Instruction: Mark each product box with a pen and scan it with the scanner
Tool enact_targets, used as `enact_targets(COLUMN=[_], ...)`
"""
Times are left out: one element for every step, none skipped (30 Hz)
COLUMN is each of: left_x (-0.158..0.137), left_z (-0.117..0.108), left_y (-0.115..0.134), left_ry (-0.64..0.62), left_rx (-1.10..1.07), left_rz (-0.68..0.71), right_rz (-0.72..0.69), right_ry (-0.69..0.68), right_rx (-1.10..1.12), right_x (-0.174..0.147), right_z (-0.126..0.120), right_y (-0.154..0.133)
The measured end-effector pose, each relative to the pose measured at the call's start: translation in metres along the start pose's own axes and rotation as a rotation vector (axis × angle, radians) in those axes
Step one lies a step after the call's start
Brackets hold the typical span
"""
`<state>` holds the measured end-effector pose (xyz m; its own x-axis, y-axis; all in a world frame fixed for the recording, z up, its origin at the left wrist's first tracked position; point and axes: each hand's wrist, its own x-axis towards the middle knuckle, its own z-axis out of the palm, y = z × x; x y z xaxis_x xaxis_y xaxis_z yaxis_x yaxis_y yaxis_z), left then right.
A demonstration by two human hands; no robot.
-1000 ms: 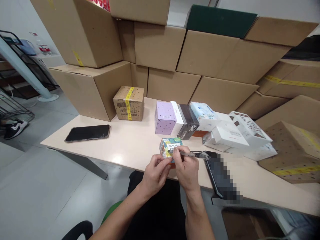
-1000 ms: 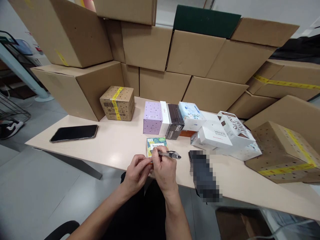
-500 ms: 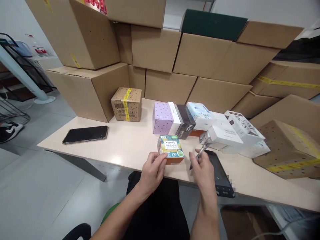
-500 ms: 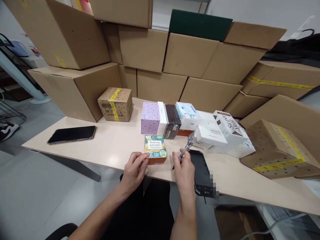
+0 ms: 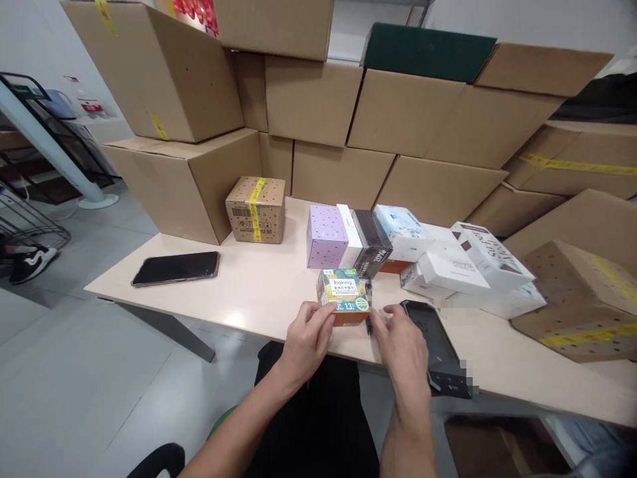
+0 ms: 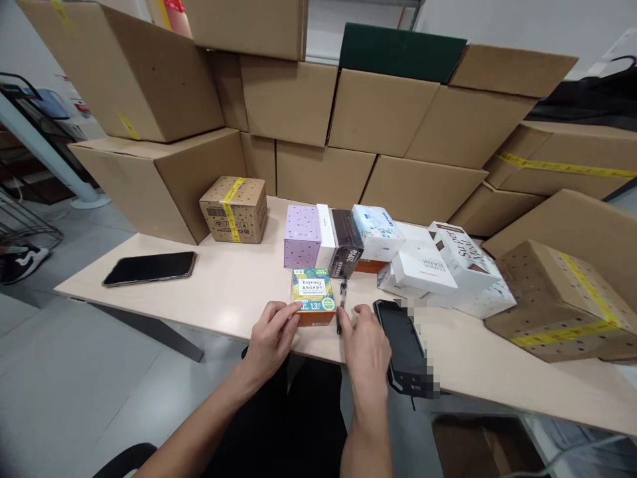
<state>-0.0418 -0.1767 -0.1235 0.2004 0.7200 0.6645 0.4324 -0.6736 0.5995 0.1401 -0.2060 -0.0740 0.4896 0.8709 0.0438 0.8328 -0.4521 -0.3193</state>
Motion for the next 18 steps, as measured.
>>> enact_targets(left_x=[0.0, 0.0, -0.001, -0.001, -0.002, -0.002, -0.003, -0.003, -0.003, -0.003, -0.003, -0.003, -0.004, -0.004, -0.004, -0.005, -0.005, -0.006], left_z=[0.0, 0.0, 0.001, 0.001, 0.001, 0.001, 0.001, 0.002, 0.002, 0.002, 0.002, 0.002, 0.002, 0.002, 0.001, 0.001, 0.001, 0.001], left_y=[-0.001, -0.002, -0.003, -0.003, -0.004, -0.005, -0.005, -0.005, -0.005, -0.006, -0.006, -0.006, -0.006, -0.006, -0.006, -0.006, -0.007, -0.007], left_ry=[-0.002, -0.006, -0.007, -0.007, -0.006, -0.004, -0.003, -0.001, -0.002, -0.006, -0.01, -0.013, -0.013, -0.01, -0.007, -0.003, -0.001, 0.001], left_rx=[-0.008, -0.015, -0.022, -0.026, -0.028, -0.028, -0.028, -0.028, -0.027, -0.027, -0.026, -0.025, -0.024, -0.02, -0.016, -0.012, -0.01, -0.009], left_rz=[0.002, 0.004, 0.007, 0.01, 0.011, 0.012, 0.011, 0.008, 0.005, 0.003, 0.002, 0.003, 0.007, 0.014, 0.022, 0.03, 0.035, 0.039], right_rz=[-0.018, -0.03, -0.038, -0.026, -0.001, 0.038, 0.082, 0.119, 0.143, 0.157, 0.161, 0.156, 0.141, 0.123, 0.105, 0.085, 0.064, 0.041], right_ry=[0.083, 0.177, 0.263, 0.322, 0.346, 0.338, 0.299, 0.241, 0.18, 0.129, 0.095, 0.081, 0.084, 0.102, 0.125, 0.155, 0.188, 0.228], right_rx=[0.001, -0.015, -0.057, -0.112, -0.165, -0.206, -0.23, -0.236, -0.229, -0.218, -0.208, -0.201, -0.196, -0.19, -0.179, -0.158, -0.124, -0.076], right_x=[-0.006, -0.011, -0.016, -0.021, -0.024, -0.026, -0.026, -0.026, -0.025, -0.024, -0.023, -0.022, -0.021, -0.021, -0.021, -0.022, -0.023, -0.024], right_z=[-0.001, -0.002, -0.002, -0.002, -0.002, -0.002, -0.001, -0.001, 0.0, 0.001, 0.002, 0.003, 0.004, 0.005, 0.005, 0.007, 0.008, 0.009], right_y=[0.008, 0.018, 0.029, 0.04, 0.051, 0.06, 0.069, 0.076, 0.082, 0.086, 0.089, 0.091, 0.092, 0.093, 0.093, 0.093, 0.092, 0.09])
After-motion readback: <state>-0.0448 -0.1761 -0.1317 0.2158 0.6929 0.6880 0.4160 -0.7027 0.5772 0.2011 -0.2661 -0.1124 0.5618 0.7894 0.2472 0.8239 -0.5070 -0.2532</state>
